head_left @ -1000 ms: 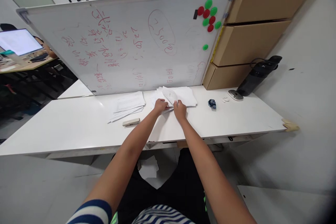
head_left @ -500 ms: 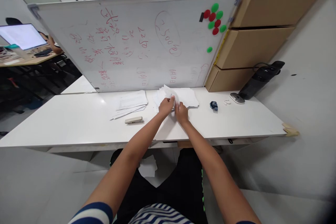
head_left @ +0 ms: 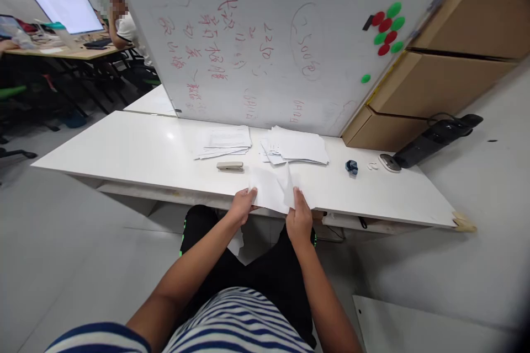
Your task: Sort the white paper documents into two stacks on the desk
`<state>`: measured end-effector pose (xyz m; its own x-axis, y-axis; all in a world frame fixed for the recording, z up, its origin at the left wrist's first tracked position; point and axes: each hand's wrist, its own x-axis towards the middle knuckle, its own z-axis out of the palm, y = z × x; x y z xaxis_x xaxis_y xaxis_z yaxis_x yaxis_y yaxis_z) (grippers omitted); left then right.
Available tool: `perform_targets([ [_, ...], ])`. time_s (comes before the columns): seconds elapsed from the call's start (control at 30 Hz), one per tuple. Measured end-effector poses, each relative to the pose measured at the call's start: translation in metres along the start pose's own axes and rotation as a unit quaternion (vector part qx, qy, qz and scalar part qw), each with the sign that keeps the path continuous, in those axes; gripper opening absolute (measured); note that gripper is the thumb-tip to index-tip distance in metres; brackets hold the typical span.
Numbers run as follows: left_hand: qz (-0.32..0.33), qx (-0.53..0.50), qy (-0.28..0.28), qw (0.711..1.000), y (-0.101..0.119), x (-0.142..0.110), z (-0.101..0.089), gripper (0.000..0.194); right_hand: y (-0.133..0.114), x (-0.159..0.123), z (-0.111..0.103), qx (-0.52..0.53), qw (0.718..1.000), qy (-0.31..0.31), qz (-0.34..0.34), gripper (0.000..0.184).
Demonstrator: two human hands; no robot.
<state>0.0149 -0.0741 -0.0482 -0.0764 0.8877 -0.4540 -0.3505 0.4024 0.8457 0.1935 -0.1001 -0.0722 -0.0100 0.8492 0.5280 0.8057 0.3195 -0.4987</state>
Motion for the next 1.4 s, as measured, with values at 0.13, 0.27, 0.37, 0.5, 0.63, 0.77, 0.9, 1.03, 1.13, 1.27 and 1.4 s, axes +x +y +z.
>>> perform_targets([
  [0.13, -0.010, -0.067, -0.031, 0.997, -0.003, -0.015, 0.005, 0.037, -0.027, -0.006, 0.010, -0.044, 0.989, -0.121, -0.069, 0.061],
  [0.27, -0.004, -0.031, -0.098, 0.995, 0.012, -0.019, 0.003, 0.051, -0.042, 0.003, 0.015, -0.051, 0.968, -0.230, -0.085, 0.054],
  [0.37, 0.013, 0.042, -0.106, 0.993, 0.022, -0.003, -0.006, 0.045, -0.032, 0.036, 0.011, 0.013, 0.950, -0.287, -0.120, 0.051],
  [0.5, 0.014, 0.084, -0.033, 0.996, 0.019, 0.025, -0.016, 0.032, 0.002, 0.119, 0.008, 0.043, 0.977, -0.173, -0.114, 0.041],
  [0.63, 0.056, 0.111, 0.011, 0.992, 0.008, 0.038, -0.018, 0.018, 0.036, 0.184, 0.023, -0.100, 0.978, -0.152, -0.102, 0.049],
  [0.77, 0.082, 0.128, 0.026, 0.988, 0.004, 0.039, -0.018, 0.014, 0.054, 0.193, 0.043, -0.167, 0.959, -0.193, -0.126, 0.034],
  [0.9, 0.080, 0.129, 0.019, 0.988, 0.006, 0.039, -0.019, 0.015, 0.058, 0.191, 0.046, -0.183, 0.957, -0.179, -0.133, 0.025],
  [1.03, 0.063, 0.111, 0.001, 0.992, 0.006, 0.038, -0.018, 0.017, 0.048, 0.196, 0.029, -0.191, 0.964, -0.148, -0.113, 0.034],
  [1.13, 0.029, 0.090, -0.004, 0.995, 0.009, 0.036, -0.017, 0.020, 0.024, 0.177, 0.012, -0.170, 0.976, -0.072, -0.112, 0.039],
  [1.27, -0.044, 0.013, -0.061, 0.997, 0.026, 0.033, -0.018, 0.036, -0.026, 0.102, 0.011, -0.128, 0.976, -0.085, -0.157, 0.038],
  [1.4, -0.073, -0.008, -0.123, 0.990, 0.039, 0.033, -0.019, 0.050, -0.071, 0.038, 0.035, -0.065, 0.971, -0.157, -0.166, 0.034],
])
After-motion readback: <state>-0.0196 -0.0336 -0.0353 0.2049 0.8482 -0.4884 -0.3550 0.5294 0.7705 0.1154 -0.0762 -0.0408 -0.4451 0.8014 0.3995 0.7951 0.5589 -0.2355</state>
